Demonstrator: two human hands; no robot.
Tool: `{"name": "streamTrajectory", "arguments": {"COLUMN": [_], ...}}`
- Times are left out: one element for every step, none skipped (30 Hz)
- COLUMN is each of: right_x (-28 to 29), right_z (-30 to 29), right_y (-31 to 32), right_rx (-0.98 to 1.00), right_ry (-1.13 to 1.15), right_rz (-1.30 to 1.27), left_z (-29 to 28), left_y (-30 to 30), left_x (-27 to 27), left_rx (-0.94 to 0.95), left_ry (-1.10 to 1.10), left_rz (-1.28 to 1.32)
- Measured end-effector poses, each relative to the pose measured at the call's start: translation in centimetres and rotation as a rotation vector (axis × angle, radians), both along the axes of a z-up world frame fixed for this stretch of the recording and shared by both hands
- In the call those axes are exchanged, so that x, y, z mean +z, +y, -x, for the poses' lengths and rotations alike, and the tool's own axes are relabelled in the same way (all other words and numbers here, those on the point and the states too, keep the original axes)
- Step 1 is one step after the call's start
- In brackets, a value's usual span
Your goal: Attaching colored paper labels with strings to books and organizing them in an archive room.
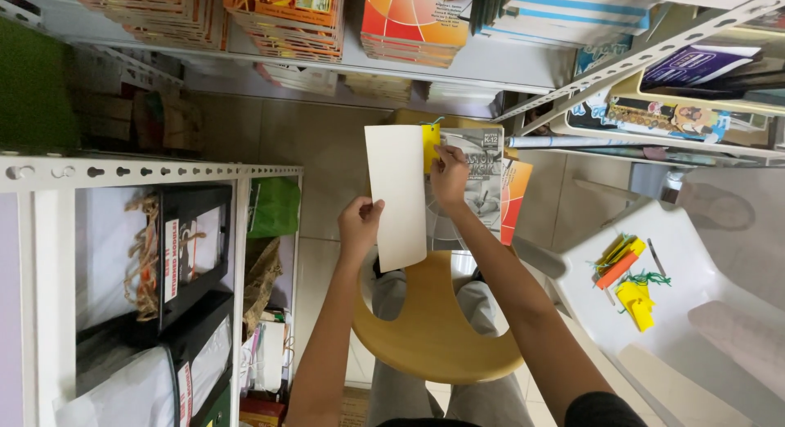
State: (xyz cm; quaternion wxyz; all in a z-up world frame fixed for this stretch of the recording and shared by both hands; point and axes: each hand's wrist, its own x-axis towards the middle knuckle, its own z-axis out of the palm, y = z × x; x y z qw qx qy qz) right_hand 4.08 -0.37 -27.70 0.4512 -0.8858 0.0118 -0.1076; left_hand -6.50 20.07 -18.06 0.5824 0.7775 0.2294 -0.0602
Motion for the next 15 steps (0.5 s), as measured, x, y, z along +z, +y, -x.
{"name": "streamTrajectory", "arguments": {"right_x": [0.4, 0.7, 1.1, 0.7, 0.3, -0.1, 0.3, 0.8, 1.3, 1.2, 1.1, 1.0, 0.3, -0.4, -1.1], "right_z": [0.1, 0.1, 0.2, 0.2, 0.1, 0.0, 0.0, 0.0, 0.1, 0.1, 0.1, 0.1, 0.0, 0.0, -0.1], "right_y": [0.0, 0.1, 0.2, 0.1, 0.0, -0.2, -0.2, -0.3, -0.3, -0.3, -0.4, -0.6, -0.8, -1.1, -1.3], "right_rx": [-0.001, 0.005, 0.009, 0.006, 0.003, -0.001, -0.003, -0.001, 0.003, 0.002, 0.006, 0.01, 0.008, 0.015, 0.023], "right_ry": [0.001, -0.001, -0.002, 0.0, 0.003, 0.005, 0.006, 0.032, 0.057, 0.058, 0.054, 0.049, 0.05, 0.028, 0.005], "right_rz": [-0.001, -0.004, -0.009, -0.012, -0.027, -0.043, -0.043, -0.06, -0.077, -0.077, -0.137, -0.197, -0.196, -0.215, -0.233], "left_z": [0.0, 0.0, 0.0, 0.0, -0.1, -0.2, -0.2, -0.3, -0.3, -0.4, -0.4, -0.5, -0.6, -0.7, -0.8], "left_y": [-0.1, -0.2, -0.2, -0.3, -0.5, -0.6, -0.8, -1.0, -1.1, -1.3, -1.5, -1.8, -2.0, -2.3, -2.5], "left_x": [0.3, 0.7, 1.0, 1.3, 1.5, 1.7, 1.6, 1.6, 1.4, 1.5, 1.5, 1.5, 2.4, 3.2, 4.0], "left_rx": [-0.001, -0.004, -0.008, -0.01, -0.017, -0.023, -0.025, -0.026, -0.026, -0.027, -0.033, -0.04, -0.042, -0.029, -0.015], "left_ry": [0.001, 0.011, 0.022, 0.024, 0.028, 0.032, 0.033, 0.014, -0.006, -0.005, -0.006, -0.007, -0.005, 0.073, 0.151], "left_rz": [-0.001, 0.007, 0.013, 0.011, 0.007, 0.004, 0.004, 0.012, 0.02, 0.019, 0.047, 0.075, 0.076, 0.212, 0.348]}}
